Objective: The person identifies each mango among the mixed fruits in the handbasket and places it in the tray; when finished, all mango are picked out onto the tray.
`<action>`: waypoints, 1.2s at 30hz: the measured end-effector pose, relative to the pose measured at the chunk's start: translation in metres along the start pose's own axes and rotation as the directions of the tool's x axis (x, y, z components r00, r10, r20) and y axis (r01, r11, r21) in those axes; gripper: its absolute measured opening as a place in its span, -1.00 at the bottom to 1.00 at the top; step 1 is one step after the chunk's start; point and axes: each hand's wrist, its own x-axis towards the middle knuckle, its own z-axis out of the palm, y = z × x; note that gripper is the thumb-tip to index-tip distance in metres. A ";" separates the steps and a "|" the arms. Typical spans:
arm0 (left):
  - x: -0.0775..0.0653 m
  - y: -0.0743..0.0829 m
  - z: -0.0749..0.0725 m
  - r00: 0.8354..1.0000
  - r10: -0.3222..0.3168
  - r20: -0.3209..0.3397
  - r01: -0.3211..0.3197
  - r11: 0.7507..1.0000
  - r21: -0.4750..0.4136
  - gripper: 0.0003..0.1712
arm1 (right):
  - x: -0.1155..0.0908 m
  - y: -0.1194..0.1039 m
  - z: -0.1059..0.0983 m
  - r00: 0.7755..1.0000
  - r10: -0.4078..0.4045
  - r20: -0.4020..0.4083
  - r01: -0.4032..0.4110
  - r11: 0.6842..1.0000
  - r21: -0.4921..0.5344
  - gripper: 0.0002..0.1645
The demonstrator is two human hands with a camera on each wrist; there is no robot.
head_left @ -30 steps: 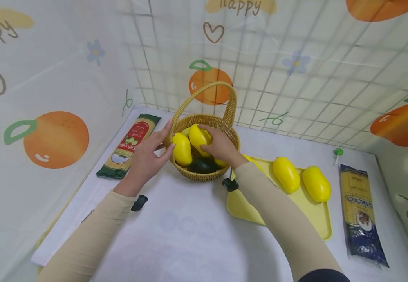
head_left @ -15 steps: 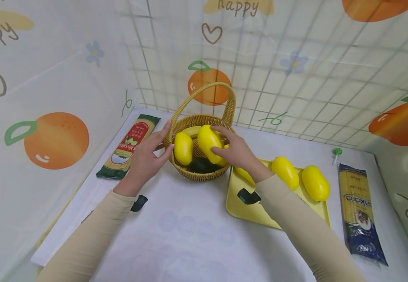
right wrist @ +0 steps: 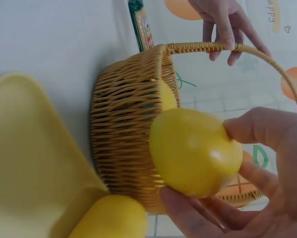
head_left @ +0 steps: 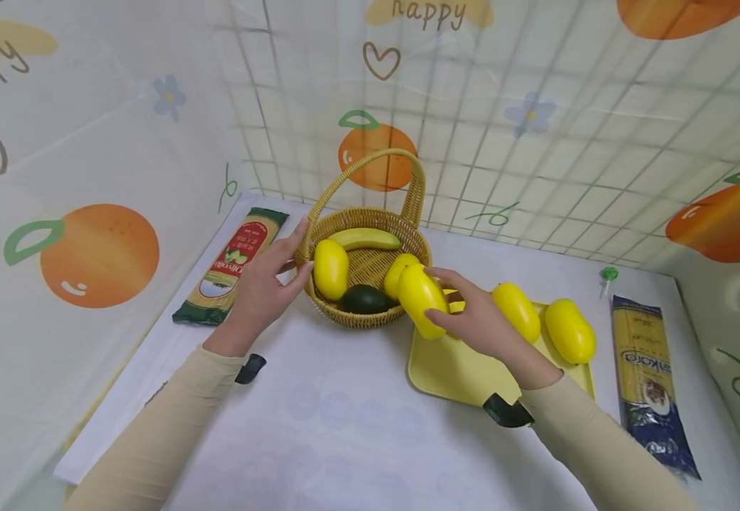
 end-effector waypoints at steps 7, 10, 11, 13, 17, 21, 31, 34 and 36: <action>0.000 -0.001 0.000 1.000 0.008 -0.006 -0.008 1.000 0.001 -0.10 | -0.027 0.020 -0.002 0.999 -0.006 -0.047 0.005 1.000 -0.013 -0.20; 0.000 -0.002 0.000 1.000 0.007 -0.008 -0.007 1.000 -0.005 -0.10 | -0.037 0.030 0.000 0.998 0.004 -0.058 -0.006 1.000 -0.030 -0.21; 0.000 -0.002 0.000 1.000 0.007 -0.008 -0.007 1.000 -0.006 -0.10 | -0.040 0.034 0.001 0.998 0.012 -0.059 -0.014 0.999 -0.036 -0.21; 0.000 -0.002 0.000 1.000 0.006 -0.007 -0.006 1.000 -0.004 -0.11 | -0.045 0.040 0.005 0.998 0.022 -0.057 -0.025 0.999 -0.046 -0.22; 0.000 -0.002 0.000 1.000 0.005 -0.004 -0.005 1.000 0.009 -0.11 | -0.052 0.052 0.015 0.998 0.054 -0.036 -0.056 0.997 -0.055 -0.22; 0.000 -0.001 0.000 1.000 0.007 -0.005 -0.006 1.000 0.016 -0.11 | -0.055 0.060 0.025 0.996 0.093 -0.003 -0.093 0.994 -0.062 -0.22; 0.001 0.000 0.000 1.000 0.011 -0.012 -0.011 1.000 0.013 -0.11 | -0.054 0.065 0.035 0.989 0.148 0.015 -0.147 0.988 -0.036 -0.21; 0.000 0.000 0.000 1.000 0.011 -0.011 -0.011 1.000 0.013 -0.10 | -0.055 0.067 0.035 0.988 0.151 0.014 -0.151 0.988 -0.030 -0.20; 0.000 0.000 0.000 1.000 0.012 -0.011 -0.012 1.000 0.013 -0.10 | -0.056 0.068 0.035 0.989 0.146 0.010 -0.146 0.989 -0.034 -0.19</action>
